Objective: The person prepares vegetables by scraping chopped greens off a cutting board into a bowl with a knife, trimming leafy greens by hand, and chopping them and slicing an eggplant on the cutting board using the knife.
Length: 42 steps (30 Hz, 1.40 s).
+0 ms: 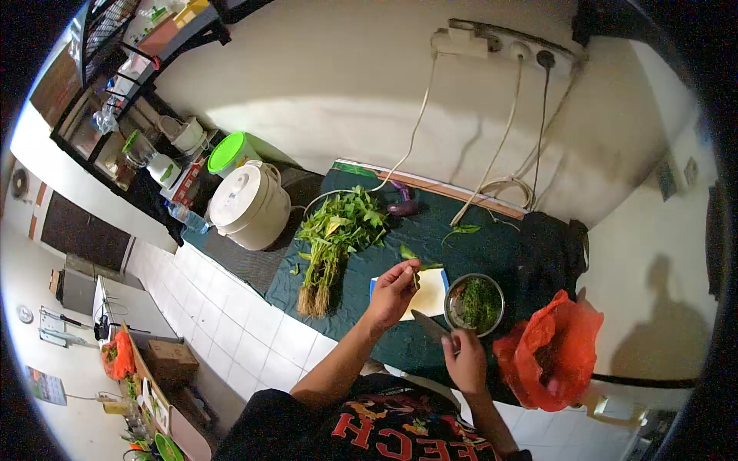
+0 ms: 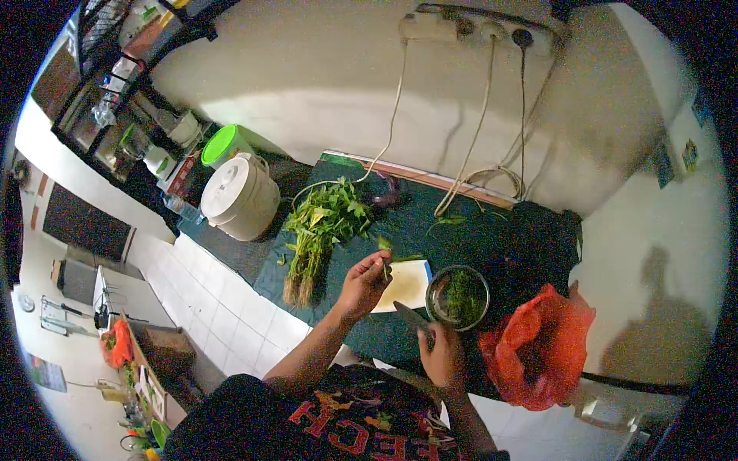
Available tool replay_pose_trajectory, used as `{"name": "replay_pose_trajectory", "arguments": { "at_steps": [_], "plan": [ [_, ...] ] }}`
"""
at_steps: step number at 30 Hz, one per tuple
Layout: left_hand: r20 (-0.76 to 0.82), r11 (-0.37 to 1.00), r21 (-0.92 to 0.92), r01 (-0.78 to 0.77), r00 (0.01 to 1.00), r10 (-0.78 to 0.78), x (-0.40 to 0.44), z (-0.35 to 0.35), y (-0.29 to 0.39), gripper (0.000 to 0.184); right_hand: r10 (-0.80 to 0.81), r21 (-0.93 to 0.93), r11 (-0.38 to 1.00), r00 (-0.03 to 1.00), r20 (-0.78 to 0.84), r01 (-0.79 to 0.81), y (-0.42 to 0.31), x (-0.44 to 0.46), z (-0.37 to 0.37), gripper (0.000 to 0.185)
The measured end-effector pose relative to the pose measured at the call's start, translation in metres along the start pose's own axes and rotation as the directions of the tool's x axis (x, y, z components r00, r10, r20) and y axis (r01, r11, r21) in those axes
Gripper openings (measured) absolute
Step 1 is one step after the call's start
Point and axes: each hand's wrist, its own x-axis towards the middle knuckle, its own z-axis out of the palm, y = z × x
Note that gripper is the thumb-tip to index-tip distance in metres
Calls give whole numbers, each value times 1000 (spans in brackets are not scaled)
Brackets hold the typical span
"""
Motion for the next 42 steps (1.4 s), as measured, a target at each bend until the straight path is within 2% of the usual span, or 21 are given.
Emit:
{"name": "replay_pose_trajectory", "arguments": {
  "at_steps": [1, 3, 4, 6, 9, 14, 16, 17, 19, 21, 25, 27, 30, 31, 33, 35, 37, 38, 39, 41, 42],
  "plan": [
    [2, 1000, 4, 10, 1000, -10, -8, 12, 4, 22, 50, 151, 987, 999, 5, -50, -26, 18, -12, 21],
    [-53, 1000, 26, -14, 998, 15, -23, 39, 14, 23, 21, 317, 948, 1000, -15, -15, -47, 45, -18, 22],
    [-47, 1000, 26, -13, 999, 14, -27, 45, 17, 23, 22, 316, 949, 1000, -21, -14, -60, 57, -22, 22],
    [-54, 999, 32, -24, 998, 26, -35, 52, 22, 22, 5, 545, 837, 997, -80, 39, -85, 77, -29, 19],
    [-21, 996, 12, -84, 996, 85, -45, 65, 29, 22, -49, 545, 838, 999, 13, 34, -108, 89, -38, 21],
    [3, 976, 112, -186, 982, 187, -50, 60, 29, 25, -119, 495, 864, 993, 24, 92, -108, 88, -22, 22],
    [13, 963, 135, -235, 972, 236, -51, 60, 26, 27, 102, 676, 717, 985, 137, -169, -109, 84, -15, 22],
    [-2, 970, 120, -211, 977, 213, -52, 58, 25, 28, 94, 682, 711, 985, 145, -169, -112, 84, -13, 22],
    [-15, 975, 147, -167, 985, 171, -57, 59, 29, 29, 208, 772, 593, 970, 126, -227, -117, 83, -11, 18],
    [-29, 959, 210, -189, 980, 199, -58, 61, 27, 29, 209, 776, 594, 972, 105, -211, -117, 83, -8, 18],
    [-29, 958, 218, -188, 980, 199, -57, 58, 25, 28, 201, 704, 672, 971, 129, -232, -119, 86, -8, 21],
    [-51, 938, 258, -232, 966, 253, -58, 59, 25, 26, 217, 684, 686, 967, 132, -247, -118, 83, -7, 22],
    [-13, 938, 263, -228, 971, 240, -61, 63, 33, 25, 210, 780, 493, 923, 324, -386, -118, 90, -14, 19],
    [4, 933, 260, -247, 967, 255, -61, 66, 37, 25, 195, 784, 501, 931, 309, -366, -119, 92, -16, 19],
    [-63, 882, 383, -275, 944, 323, -66, 71, 40, 25, 187, 787, 425, 894, 407, -447, -121, 93, -18, 19],
    [-35, 863, 414, -289, 943, 332, -64, 65, 46, 26, 189, 795, 419, 898, 396, -439, -130, 95, -23, 18],
    [-8, 806, 464, -367, 908, 418, -68, 68, 52, 28, 121, 762, 529, 922, 369, -374, -130, 95, -25, 16],
    [-31, 764, 545, -345, 902, 430, -70, 66, 57, 29, 117, 723, 605, 935, 335, -334, -125, 94, -24, 16],
    [-73, 743, 598, -301, 903, 424, -73, 66, 66, 31, 121, 715, 601, 926, 359, -356, -124, 93, -27, 16],
    [-102, 480, 865, -149, 883, 459, -84, 51, 80, 34, -10, 594, 789, 964, 266, -156, -127, 96, -39, 20],
    [4, 220, 965, -141, 849, 528, -90, 54, 91, 39, -53, 509, 856, 963, 264, -93, -127, 96, -44, 20]
  ]
}}
